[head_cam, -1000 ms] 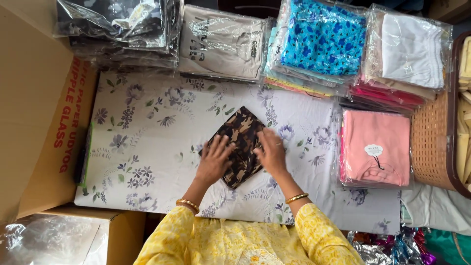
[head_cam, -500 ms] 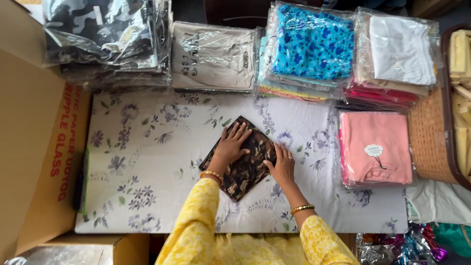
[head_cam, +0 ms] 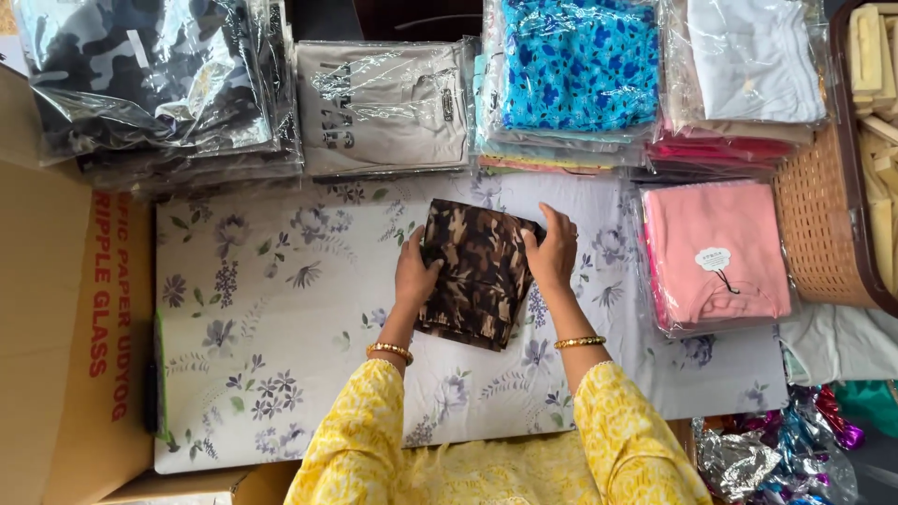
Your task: Folding and packaging various clothing items like pants and shirts into plastic bags.
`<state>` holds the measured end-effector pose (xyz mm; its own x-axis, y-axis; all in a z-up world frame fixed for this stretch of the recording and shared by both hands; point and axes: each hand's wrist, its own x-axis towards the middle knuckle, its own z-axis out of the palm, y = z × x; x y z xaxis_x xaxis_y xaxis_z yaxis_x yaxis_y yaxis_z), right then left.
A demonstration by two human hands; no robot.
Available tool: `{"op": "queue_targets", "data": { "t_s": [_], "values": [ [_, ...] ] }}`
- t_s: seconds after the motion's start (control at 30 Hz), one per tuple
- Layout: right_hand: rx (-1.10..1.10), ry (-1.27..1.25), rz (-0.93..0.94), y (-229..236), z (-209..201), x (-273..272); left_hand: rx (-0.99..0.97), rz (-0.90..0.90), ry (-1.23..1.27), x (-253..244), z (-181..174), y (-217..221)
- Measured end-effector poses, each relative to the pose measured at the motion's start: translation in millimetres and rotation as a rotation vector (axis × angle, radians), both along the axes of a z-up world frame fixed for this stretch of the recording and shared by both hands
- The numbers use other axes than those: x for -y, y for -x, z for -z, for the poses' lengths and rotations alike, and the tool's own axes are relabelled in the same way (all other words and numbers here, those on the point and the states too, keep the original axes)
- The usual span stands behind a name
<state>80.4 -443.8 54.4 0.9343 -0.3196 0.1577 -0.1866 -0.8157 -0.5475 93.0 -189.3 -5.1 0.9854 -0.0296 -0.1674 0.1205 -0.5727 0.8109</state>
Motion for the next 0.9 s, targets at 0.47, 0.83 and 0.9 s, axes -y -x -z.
{"op": "queue_targets", "data": {
  "t_s": [0.47, 0.83, 0.9],
  "values": [
    [-0.472, 0.190, -0.741, 137, 6, -76, -0.290, -0.085, -0.144, -30, 17, 81],
    [-0.037, 0.264, -0.752, 153, 48, -29, -0.758, -0.518, 0.827, -11, 34, 137],
    [-0.299, 0.397, -0.771, 157, 29, -29, -0.515, -0.491, 0.531, -22, 52, 166]
  ]
}}
